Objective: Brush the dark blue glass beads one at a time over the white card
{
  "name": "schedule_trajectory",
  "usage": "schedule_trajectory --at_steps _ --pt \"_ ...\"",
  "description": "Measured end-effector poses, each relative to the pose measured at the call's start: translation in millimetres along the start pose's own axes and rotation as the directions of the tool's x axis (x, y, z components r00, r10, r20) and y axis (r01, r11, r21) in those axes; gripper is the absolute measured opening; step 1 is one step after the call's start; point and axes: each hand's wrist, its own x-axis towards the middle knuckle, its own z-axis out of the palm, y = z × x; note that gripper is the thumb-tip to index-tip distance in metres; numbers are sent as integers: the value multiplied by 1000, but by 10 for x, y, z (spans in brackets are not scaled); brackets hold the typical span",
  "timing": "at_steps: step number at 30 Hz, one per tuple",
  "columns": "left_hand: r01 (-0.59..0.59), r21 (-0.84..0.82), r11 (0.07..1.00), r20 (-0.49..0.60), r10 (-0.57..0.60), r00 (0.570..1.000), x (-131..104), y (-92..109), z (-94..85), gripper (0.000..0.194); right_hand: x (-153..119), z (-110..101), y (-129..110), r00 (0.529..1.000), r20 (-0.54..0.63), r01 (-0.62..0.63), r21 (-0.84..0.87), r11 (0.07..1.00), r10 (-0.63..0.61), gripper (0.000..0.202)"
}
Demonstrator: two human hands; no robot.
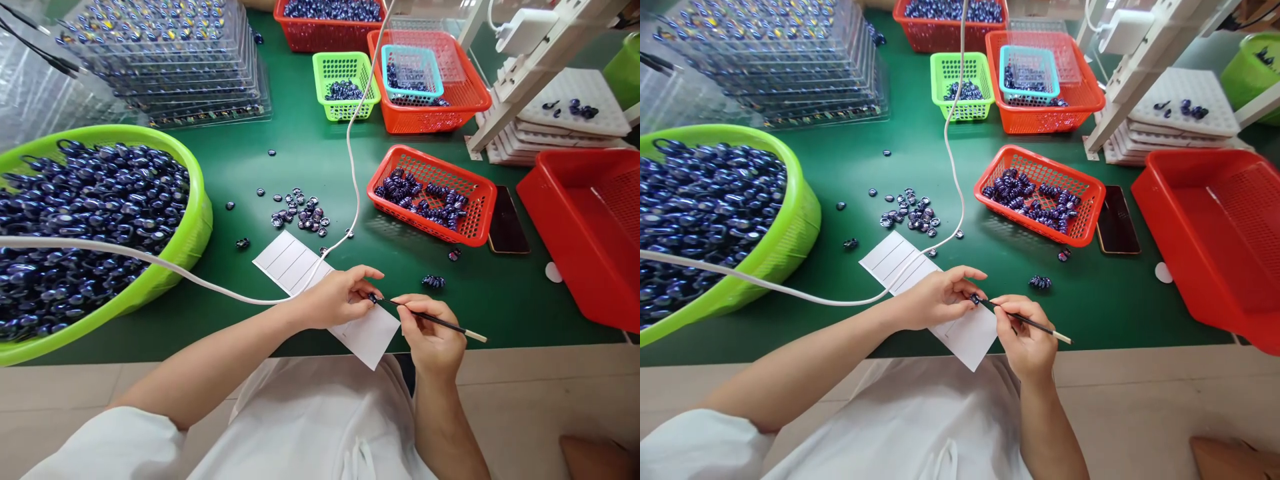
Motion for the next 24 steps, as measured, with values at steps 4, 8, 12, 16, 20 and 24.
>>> schedule_trajectory --at_steps 4,8,12,16,20,24 --pt "-15 72 997 22 14 1000 2 6 -19 47 1 -2 5 1000 24 5 -21 1000 -5 18" --pt "-13 96 995 34 10 999 1 28 -30 49 -1 -5 9 999 42 3 -56 998 -1 17" --pt "-17 116 993 44 12 999 -2 48 -37 50 -1 -10 -2 998 61 -1 -98 995 7 15" --pt "-15 126 992 46 10 999 -2 48 -40 51 2 -16 -8 997 71 -5 -109 994 13 14" --pt "-19 138 990 50 12 999 0 48 -42 52 -3 -19 -4 998 69 -4 -120 993 12 13" --pt "-14 148 989 48 7 999 0 53 -41 53 -10 -13 0 998 58 2 -135 991 5 12"
